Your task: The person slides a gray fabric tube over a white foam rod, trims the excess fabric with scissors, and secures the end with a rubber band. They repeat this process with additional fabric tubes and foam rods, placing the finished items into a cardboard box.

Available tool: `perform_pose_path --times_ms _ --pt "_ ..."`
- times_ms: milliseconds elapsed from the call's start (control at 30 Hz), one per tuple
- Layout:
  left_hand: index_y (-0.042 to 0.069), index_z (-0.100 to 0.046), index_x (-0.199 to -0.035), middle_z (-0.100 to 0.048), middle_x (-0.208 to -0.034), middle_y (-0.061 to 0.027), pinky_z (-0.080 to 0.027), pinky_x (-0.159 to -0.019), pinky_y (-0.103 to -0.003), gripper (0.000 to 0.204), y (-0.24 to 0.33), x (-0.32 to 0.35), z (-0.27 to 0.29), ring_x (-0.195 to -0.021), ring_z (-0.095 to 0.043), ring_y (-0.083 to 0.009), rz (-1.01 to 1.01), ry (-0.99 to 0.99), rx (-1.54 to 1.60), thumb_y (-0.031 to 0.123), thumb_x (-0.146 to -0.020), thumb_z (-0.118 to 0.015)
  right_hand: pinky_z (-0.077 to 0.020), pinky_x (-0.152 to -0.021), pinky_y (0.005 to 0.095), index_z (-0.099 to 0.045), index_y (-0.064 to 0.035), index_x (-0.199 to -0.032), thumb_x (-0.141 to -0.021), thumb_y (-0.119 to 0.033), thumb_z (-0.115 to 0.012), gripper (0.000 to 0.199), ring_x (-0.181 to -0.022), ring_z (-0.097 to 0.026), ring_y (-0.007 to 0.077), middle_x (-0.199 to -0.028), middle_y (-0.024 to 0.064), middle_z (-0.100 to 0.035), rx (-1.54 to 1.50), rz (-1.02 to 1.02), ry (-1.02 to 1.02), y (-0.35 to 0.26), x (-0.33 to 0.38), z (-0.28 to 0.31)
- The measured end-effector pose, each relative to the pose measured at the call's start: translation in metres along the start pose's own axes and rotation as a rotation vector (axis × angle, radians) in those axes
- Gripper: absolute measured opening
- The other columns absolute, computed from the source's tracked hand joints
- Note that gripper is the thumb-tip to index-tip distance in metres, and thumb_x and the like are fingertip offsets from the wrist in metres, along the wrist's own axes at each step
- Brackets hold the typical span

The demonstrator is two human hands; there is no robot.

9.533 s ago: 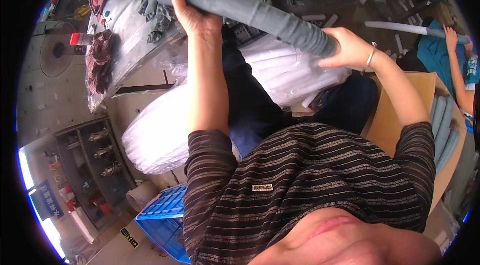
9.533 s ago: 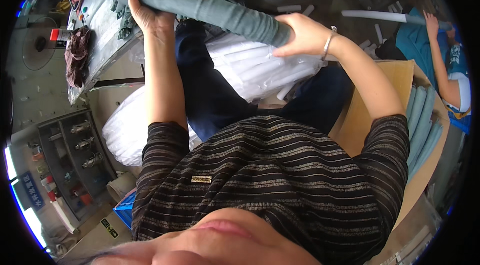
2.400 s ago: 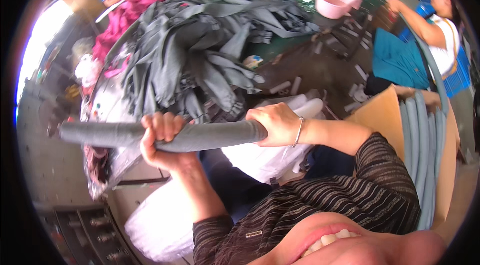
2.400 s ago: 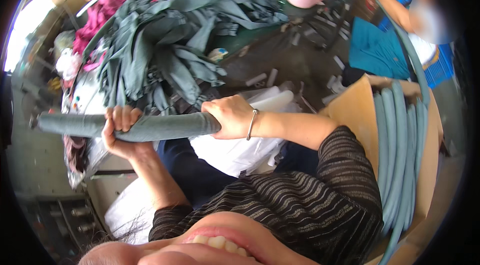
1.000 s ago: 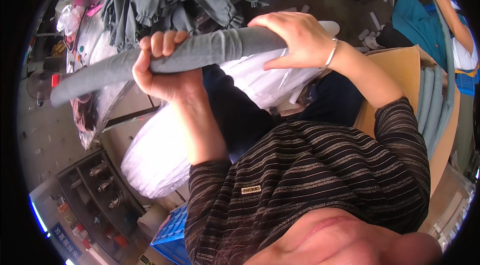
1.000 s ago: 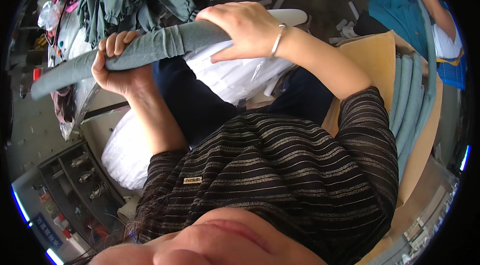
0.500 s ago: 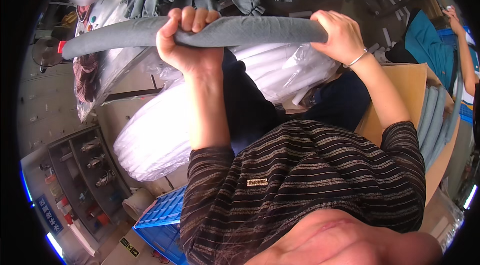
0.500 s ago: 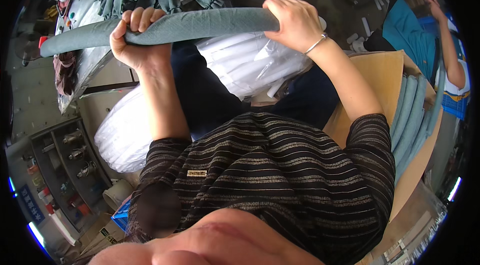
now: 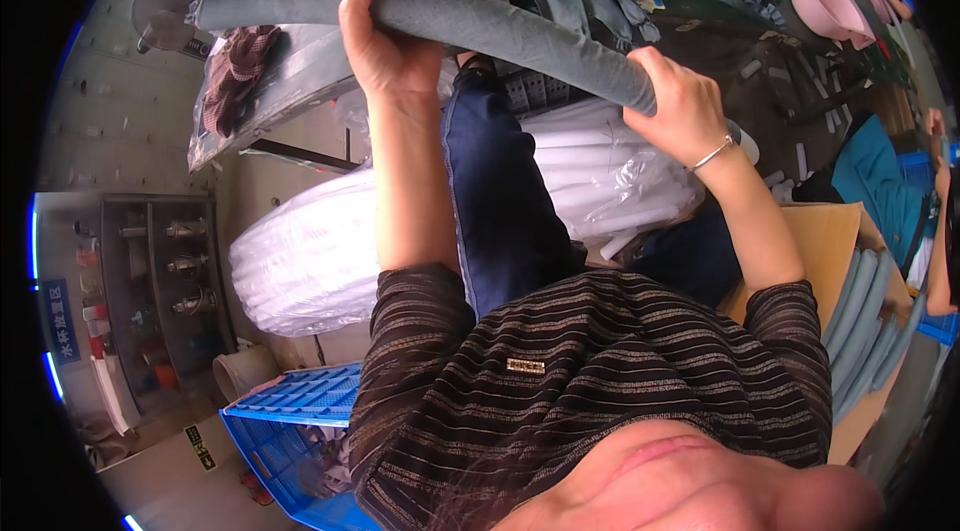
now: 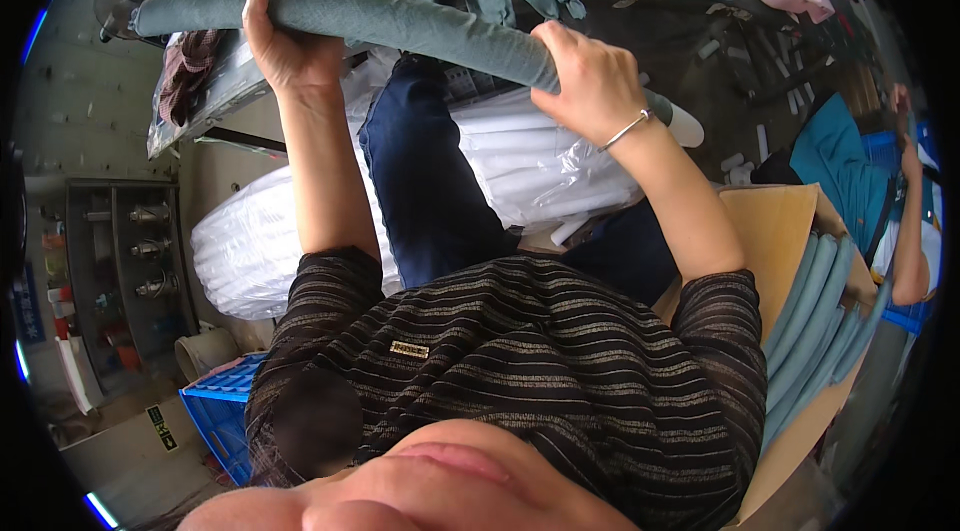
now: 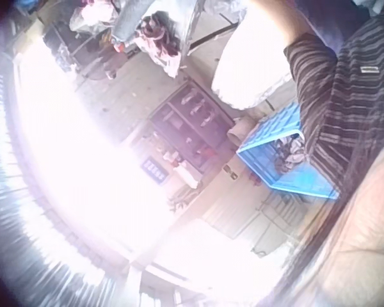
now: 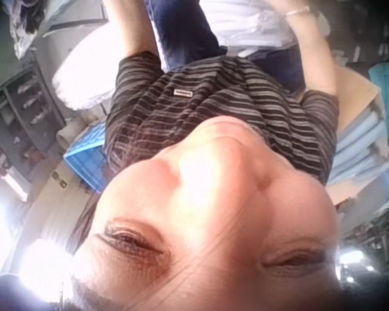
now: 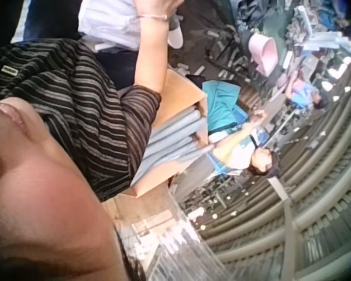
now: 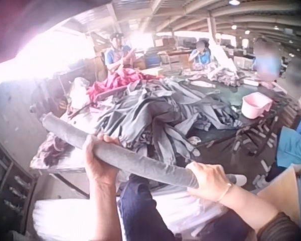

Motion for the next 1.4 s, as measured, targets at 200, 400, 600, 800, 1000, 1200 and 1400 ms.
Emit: perform_pose_path --times_ms 200,400,600,800,1000,1200,1400 --pt "0.004 -0.052 -0.08 -0.053 -0.072 -0.0036 -0.044 -0.08 -0.035 0.01 0.004 0.0 0.012 -0.07 -0.052 -0.017 0.017 -0.068 0.208 0.009 -0.074 -0.059 -0.0518 -0.067 0.0379 -0.051 -0.0122 -0.106 -0.065 -0.017 -0.073 0.047 -0.081 -0.065 0.0258 -0.089 0.0062 -0.064 0.084 0.016 -0.005 -0.004 -0.003 0.013" --pt "0.008 -0.044 -0.08 -0.043 -0.069 0.0004 -0.041 -0.073 -0.03 0.015 -0.026 0.042 -0.046 -0.065 -0.045 -0.0121 0.073 -0.125 0.145 0.007 -0.074 -0.058 -0.0508 -0.063 0.0385 -0.048 -0.0094 -0.104 -0.066 -0.026 -0.076 0.05 -0.076 -0.064 0.0266 -0.084 0.0073 -0.061 -0.07 0.125 0.046 -0.067 -0.048 0.01" --pt "0.011 -0.043 -0.079 -0.037 -0.065 0.0022 -0.036 -0.067 -0.028 0.016 0.045 0.037 -0.012 -0.062 -0.038 -0.0113 0.095 -0.189 0.09 0.004 -0.073 -0.056 -0.0498 -0.065 0.039 -0.053 -0.0114 -0.099 -0.063 -0.026 -0.077 0.046 -0.079 -0.065 0.0244 -0.083 0.0053 -0.063 -0.089 0.103 -0.185 -0.019 -0.009 0.006" --pt "0.012 -0.04 -0.069 -0.035 -0.067 0.0021 -0.034 -0.068 -0.03 0.017 0.11 0.045 0.008 -0.063 -0.037 -0.0123 0.095 -0.041 0.033 0.002 -0.073 -0.055 -0.0509 -0.068 0.0353 -0.058 -0.0134 -0.093 -0.058 -0.023 -0.079 0.041 -0.078 -0.065 0.0253 -0.084 0.0058 -0.064 -0.053 0.029 -0.133 0.069 0.06 0.001" --pt "0.004 -0.052 -0.073 -0.053 -0.074 -0.0035 -0.043 -0.085 -0.037 0.015 0.123 0.041 0.035 -0.078 -0.054 -0.0188 0.02 0.195 -0.053 0.0 -0.071 -0.066 -0.0506 -0.066 0.0367 -0.06 -0.0111 -0.09 -0.062 -0.029 -0.076 0.037 -0.074 -0.064 0.0276 -0.079 0.0082 -0.065 -0.18 -0.016 -0.186 0.05 0.042 -0.007" --pt "-0.002 -0.035 -0.133 -0.052 -0.111 -0.0206 -0.04 -0.099 -0.041 0.076 0.174 0.06 0.074 -0.106 -0.051 -0.0272 -0.86 0.601 -1.158 0.02 -0.074 -0.078 -0.0505 -0.061 0.0401 -0.061 -0.012 -0.082 -0.061 -0.039 -0.073 0.036 -0.067 -0.065 0.0303 -0.067 0.0118 -0.063 -0.175 0.079 -0.312 0.006 0.021 -0.008" --pt "-0.002 -0.04 -0.132 -0.05 -0.13 -0.0152 -0.036 -0.1 -0.042 0.084 0.083 0.071 -0.024 -0.12 -0.046 -0.0342 -0.344 -0.602 -1.829 0.044 -0.072 -0.076 -0.0513 -0.063 0.0401 -0.062 -0.007 -0.083 -0.061 -0.029 -0.069 0.032 -0.069 -0.066 0.0301 -0.071 0.0121 -0.065 -0.109 0.253 -0.461 -0.055 -0.015 0.013"
Point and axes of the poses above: each hand's wrist, its own x-axis away from the middle knuckle, its own z-axis out of the back of the hand, y = z × x, the point moved 1 cm from there along -x, towards the middle knuckle
